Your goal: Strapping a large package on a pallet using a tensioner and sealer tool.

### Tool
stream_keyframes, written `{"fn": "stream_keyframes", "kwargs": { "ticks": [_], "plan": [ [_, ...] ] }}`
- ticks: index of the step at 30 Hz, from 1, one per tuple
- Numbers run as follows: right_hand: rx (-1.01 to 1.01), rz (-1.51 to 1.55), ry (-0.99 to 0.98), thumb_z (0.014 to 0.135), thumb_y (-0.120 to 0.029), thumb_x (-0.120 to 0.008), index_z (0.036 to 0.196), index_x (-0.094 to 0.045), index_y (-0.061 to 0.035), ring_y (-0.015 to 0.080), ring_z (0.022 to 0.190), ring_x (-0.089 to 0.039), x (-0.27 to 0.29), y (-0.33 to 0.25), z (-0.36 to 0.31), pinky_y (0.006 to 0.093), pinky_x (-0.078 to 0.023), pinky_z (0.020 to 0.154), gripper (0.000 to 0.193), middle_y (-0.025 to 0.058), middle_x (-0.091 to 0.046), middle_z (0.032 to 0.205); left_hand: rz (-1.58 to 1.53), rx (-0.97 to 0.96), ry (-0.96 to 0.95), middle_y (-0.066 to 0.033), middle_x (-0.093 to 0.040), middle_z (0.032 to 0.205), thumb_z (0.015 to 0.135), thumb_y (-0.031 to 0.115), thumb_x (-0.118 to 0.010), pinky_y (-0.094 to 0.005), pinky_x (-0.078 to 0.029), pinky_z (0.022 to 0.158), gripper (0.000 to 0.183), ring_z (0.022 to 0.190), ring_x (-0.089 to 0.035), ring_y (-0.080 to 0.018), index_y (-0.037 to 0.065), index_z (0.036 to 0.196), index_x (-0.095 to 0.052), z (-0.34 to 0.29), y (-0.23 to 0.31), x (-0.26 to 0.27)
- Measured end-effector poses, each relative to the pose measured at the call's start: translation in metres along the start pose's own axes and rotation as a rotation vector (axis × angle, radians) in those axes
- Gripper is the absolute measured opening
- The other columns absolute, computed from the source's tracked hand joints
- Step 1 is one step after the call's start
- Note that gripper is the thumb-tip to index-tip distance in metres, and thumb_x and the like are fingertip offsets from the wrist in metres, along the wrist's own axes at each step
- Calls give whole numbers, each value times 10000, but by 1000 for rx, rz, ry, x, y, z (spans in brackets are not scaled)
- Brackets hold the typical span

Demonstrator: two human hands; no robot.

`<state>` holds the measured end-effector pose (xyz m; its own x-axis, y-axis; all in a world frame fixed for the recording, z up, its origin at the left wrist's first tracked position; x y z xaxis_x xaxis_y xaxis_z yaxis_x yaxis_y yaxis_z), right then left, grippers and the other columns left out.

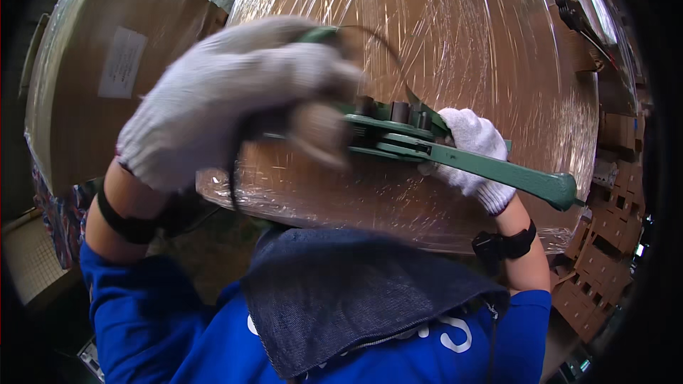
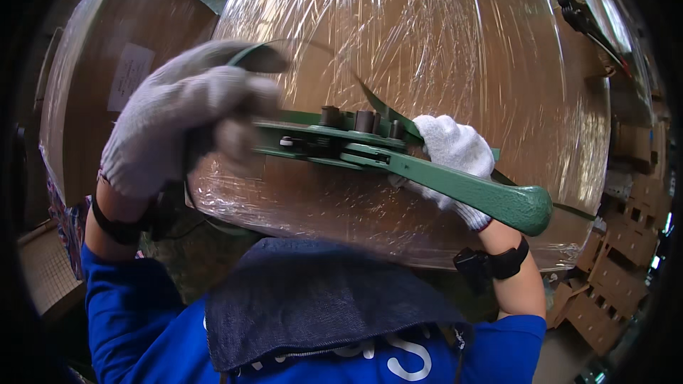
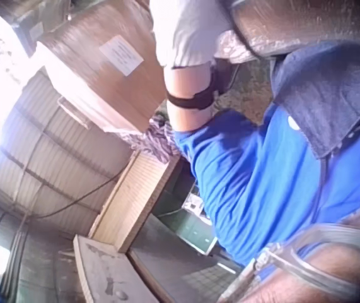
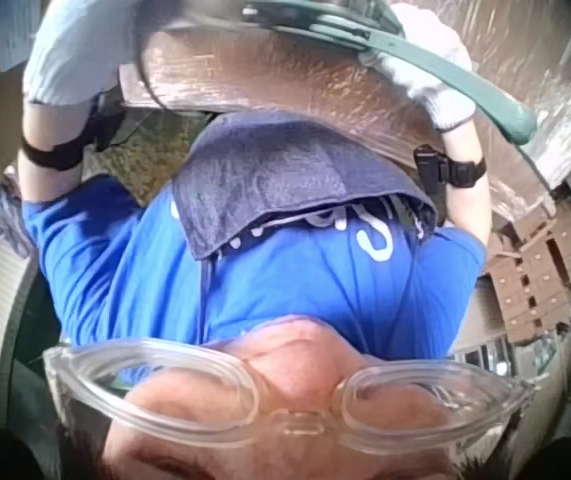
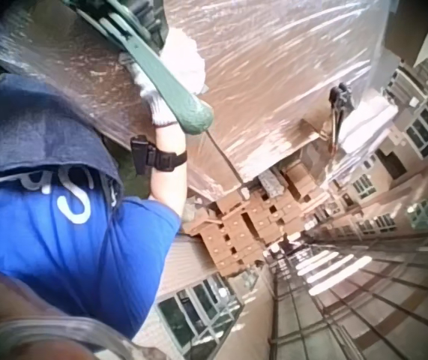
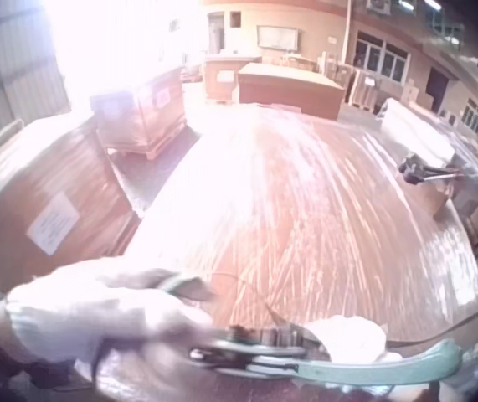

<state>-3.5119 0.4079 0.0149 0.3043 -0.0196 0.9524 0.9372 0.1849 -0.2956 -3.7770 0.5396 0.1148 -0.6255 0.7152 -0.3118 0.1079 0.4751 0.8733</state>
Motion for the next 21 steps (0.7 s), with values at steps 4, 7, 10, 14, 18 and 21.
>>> {"fn": "stream_keyframes", "kwargs": {
  "ticks": [4, 7, 10, 14, 18, 21],
  "plan": [
    [-60, 19, -46, 694, -523, -849, 981, -680, -131, 348, 712, -681, 3, -12, 9, 450, -565, 627, 514, 150, -654, 816, 467, 99, 303, -96, -673, 1049, 977, 256, -675, -274, -601, 743, 607, 851, -657, -93, -22, 1475, -466, -24, -23, 79],
    [-48, 14, -74, 705, -496, -841, 1005, -676, -125, 354, 758, -676, 3, -13, 7, 450, -566, 669, 505, 142, -663, 845, 766, 89, 194, -77, -670, 1015, 968, 211, -682, -284, -601, 749, 599, 834, -654, -108, -5, 1484, -468, -6, -24, 73],
    [-41, 44, -95, 702, -496, -837, 1050, -672, -123, 360, 789, -663, 4, -10, 7, 452, -560, 704, 537, 129, -666, 868, 1104, 72, 59, -79, -677, 1046, 951, 125, -679, -291, -594, 771, 604, 876, -675, -134, 46, 1509, -461, 36, -23, 31],
    [-27, 52, -77, 693, -546, -826, 1047, -675, -125, 357, 794, -655, 0, -7, 5, 457, -540, 710, 570, 131, -654, 846, 1610, -48, -143, -124, -667, 1168, 936, 369, -702, -444, -572, 913, 683, 1094, -679, -285, 172, 1540, -452, 60, -21, 4],
    [-8, 16, -4, 678, -558, -831, 1035, -667, -124, 357, 771, -650, -8, 3, -4, 454, -528, 698, 585, 133, -647, 832, 1817, 76, -346, -120, -635, 1201, 924, 472, -694, -447, -569, 908, 724, 1092, -673, -295, 214, 1552, -443, 71, -15, -6],
    [4, -29, -29, 677, -569, -825, 1014, -662, -127, 355, 758, -650, -9, 2, -2, 453, -521, 690, 580, 130, -644, 822, 1892, -35, -424, -102, -641, 1171, 945, 516, -655, -452, -577, 882, 698, 1035, -687, -287, 214, 1542, -457, 72, -18, 0]
  ]
}}
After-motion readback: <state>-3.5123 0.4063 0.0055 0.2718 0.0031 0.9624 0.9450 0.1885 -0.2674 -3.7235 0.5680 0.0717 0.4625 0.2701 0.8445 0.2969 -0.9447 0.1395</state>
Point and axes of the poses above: each hand's wrist, its own z-axis towards the middle knuckle, its own x-axis out of the back of the hand, y = z × x, the point moved 4 cm from there along z, towards the middle knuckle
